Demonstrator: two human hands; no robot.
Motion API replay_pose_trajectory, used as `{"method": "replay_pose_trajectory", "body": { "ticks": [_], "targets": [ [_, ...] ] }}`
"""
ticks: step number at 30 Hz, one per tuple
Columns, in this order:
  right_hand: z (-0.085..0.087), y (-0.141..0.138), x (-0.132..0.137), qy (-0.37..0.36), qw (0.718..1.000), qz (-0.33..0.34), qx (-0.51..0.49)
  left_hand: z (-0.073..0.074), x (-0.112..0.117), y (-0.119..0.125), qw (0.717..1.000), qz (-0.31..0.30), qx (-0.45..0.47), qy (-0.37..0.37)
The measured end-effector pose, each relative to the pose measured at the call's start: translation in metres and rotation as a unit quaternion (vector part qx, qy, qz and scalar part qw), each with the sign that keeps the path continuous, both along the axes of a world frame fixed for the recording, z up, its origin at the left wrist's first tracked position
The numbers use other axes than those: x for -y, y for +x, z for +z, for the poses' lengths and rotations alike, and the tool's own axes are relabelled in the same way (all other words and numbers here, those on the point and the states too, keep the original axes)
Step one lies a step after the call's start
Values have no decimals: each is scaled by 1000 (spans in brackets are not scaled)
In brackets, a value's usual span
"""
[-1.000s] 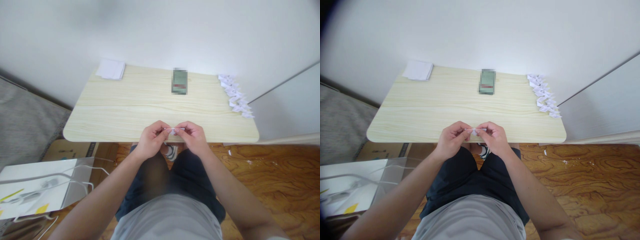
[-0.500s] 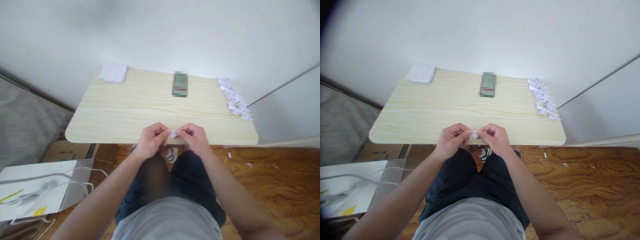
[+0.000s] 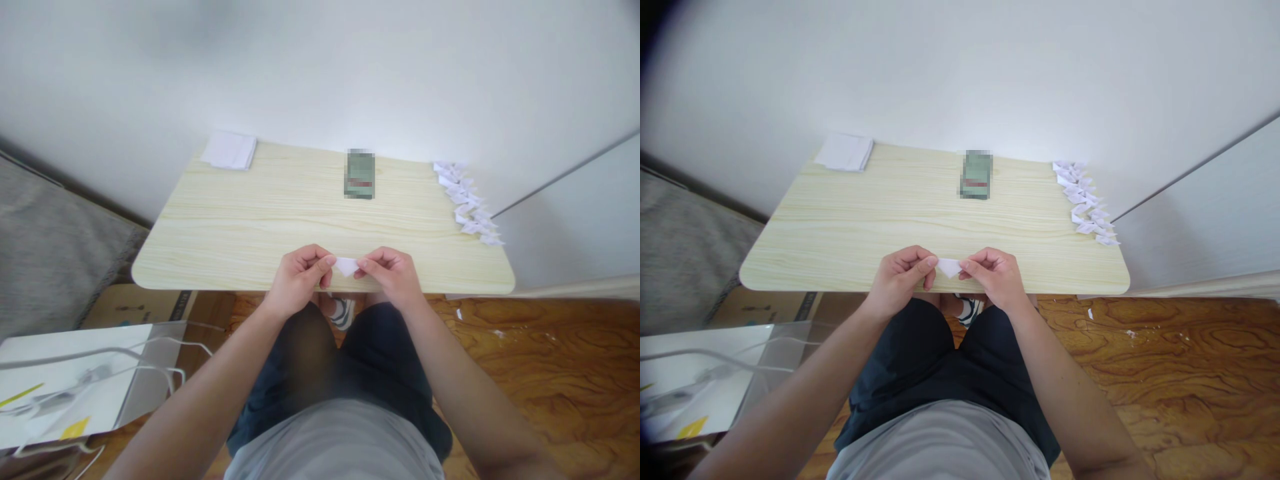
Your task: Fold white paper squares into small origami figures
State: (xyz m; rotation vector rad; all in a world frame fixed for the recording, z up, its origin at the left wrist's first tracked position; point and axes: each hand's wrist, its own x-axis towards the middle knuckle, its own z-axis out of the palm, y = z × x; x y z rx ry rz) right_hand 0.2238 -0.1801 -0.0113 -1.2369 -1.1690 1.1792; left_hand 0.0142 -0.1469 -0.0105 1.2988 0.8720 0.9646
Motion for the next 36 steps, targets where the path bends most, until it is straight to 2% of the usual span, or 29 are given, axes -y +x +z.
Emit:
{"method": "replay_pose_trajectory", "body": {
  "ticks": [9, 15, 21, 28, 36],
  "targets": [
    [0, 4, -4, -6, 999, 28, -18, -4, -5, 3, 999, 45, 26, -16],
    [-1, 3, -8, -22, 998, 41, -35, 0, -10, 6, 999, 33, -6, -2],
    [4, -6, -13, -21, 998, 65, 10, 2, -12, 8, 1000, -16, -20, 6],
    [3, -3, -21, -87, 993, 41, -75, 1, -13, 10, 999, 26, 25, 14],
    [0, -1, -18, -36, 997, 58, -38, -1, -9, 11, 999, -19, -27, 12]
  ]
}}
